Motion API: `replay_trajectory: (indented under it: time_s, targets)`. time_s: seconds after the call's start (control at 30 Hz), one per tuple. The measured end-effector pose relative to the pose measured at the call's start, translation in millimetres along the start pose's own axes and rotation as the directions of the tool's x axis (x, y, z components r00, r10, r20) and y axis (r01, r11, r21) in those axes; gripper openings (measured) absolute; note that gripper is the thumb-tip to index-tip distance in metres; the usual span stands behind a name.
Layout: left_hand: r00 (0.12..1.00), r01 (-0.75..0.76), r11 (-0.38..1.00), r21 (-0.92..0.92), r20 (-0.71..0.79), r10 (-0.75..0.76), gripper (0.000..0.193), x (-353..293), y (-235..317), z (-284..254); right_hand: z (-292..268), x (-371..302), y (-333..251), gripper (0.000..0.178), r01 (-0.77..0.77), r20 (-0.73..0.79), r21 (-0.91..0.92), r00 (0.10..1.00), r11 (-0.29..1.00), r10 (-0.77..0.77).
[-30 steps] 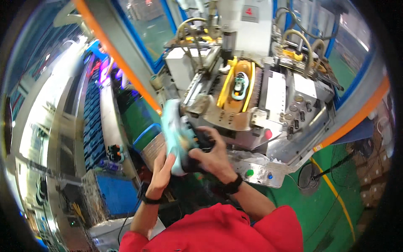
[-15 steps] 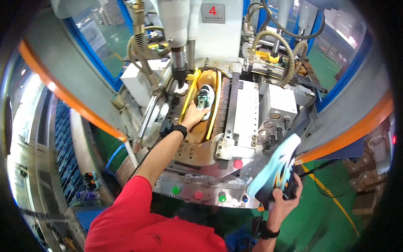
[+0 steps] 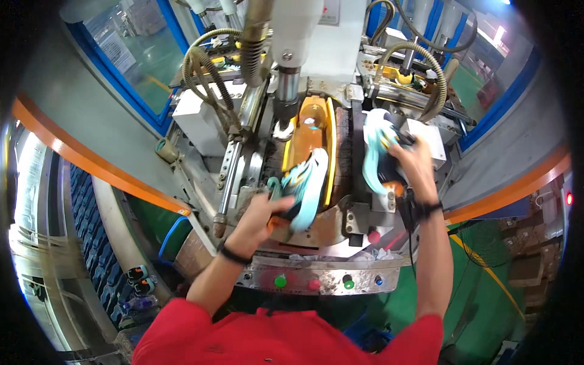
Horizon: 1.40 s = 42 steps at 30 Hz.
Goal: Operating a shoe pressing machine and moving shoes between conveyor belts.
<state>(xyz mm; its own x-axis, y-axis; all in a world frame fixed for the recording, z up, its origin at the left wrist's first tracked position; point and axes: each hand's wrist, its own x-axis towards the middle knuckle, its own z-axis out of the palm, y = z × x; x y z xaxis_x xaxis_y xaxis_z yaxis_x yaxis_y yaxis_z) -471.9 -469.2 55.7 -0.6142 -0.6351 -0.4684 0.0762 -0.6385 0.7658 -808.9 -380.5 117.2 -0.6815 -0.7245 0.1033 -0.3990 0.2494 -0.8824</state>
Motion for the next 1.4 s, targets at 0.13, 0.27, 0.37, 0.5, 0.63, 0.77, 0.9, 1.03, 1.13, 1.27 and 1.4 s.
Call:
replay_trajectory:
  time_s: [0.13, 0.27, 0.37, 0.5, 0.63, 0.77, 0.9, 1.03, 1.13, 1.27, 1.4]
  targets:
    - [0.989, -0.114, 0.989, 0.092, -0.088, 0.122, 0.059, -137, -15, -23, 123, 64, -26, 0.051, 0.004, 0.274, -0.442, 0.953, 0.897, 0.131]
    - [0.929, 0.061, 0.981, 0.182, -0.371, 0.011, 0.062, -240, -35, -58, 222, 74, -13, 0.048, 0.024, 0.208, -0.559, 0.972, 0.829, 0.111]
    - [0.812, -0.053, 0.988, 0.143, -0.57, 0.126, 0.05, -285, -71, -71, 270, 76, 29, 0.047, 0.134, 0.149, -0.652, 0.988, 0.747, -0.047]
    - [0.648, -0.309, 0.941, -0.139, -0.755, 0.101, 0.051, -317, -111, -64, 287, 68, 38, 0.049, 0.075, 0.071, -0.64, 0.997, 0.765, -0.038]
    - [0.509, -0.467, 0.864, -0.188, -0.856, 0.089, 0.048, -325, -150, -44, 256, 9, 9, 0.047, 0.54, 0.245, -0.481, 0.839, 0.691, -0.486]
    - [0.51, -0.429, 0.882, -0.197, -0.858, 0.057, 0.046, -317, -197, -35, 204, -175, -41, 0.011, 0.604, 0.384, 0.069, 0.719, 0.794, -0.58]
    - [0.514, -0.372, 0.897, -0.239, -0.858, -0.015, 0.058, -310, -239, -19, 235, -286, 40, 0.01, 0.632, 0.663, 0.257, 0.435, 0.731, -0.609]
    - [0.437, -0.296, 0.945, -0.142, -0.9, 0.001, 0.057, -335, -261, 1, 296, -305, 134, 0.013, 0.791, 0.728, 0.188, 0.286, 0.582, -0.623]
    - [0.368, -0.41, 0.886, -0.218, -0.928, -0.058, 0.055, -363, -284, 16, 314, -304, 157, 0.017, 0.819, 0.733, 0.17, 0.266, 0.547, -0.626]
    - [0.231, -0.611, 0.732, -0.302, -0.952, -0.201, 0.04, -403, -334, 14, 317, -305, 157, 0.013, 0.78, 0.753, 0.157, 0.302, 0.605, -0.585]
    - [0.079, -0.792, 0.534, -0.295, -0.917, -0.39, 0.023, -453, -371, 6, 349, -291, 115, 0.012, 0.758, 0.732, 0.284, 0.223, 0.587, -0.643]
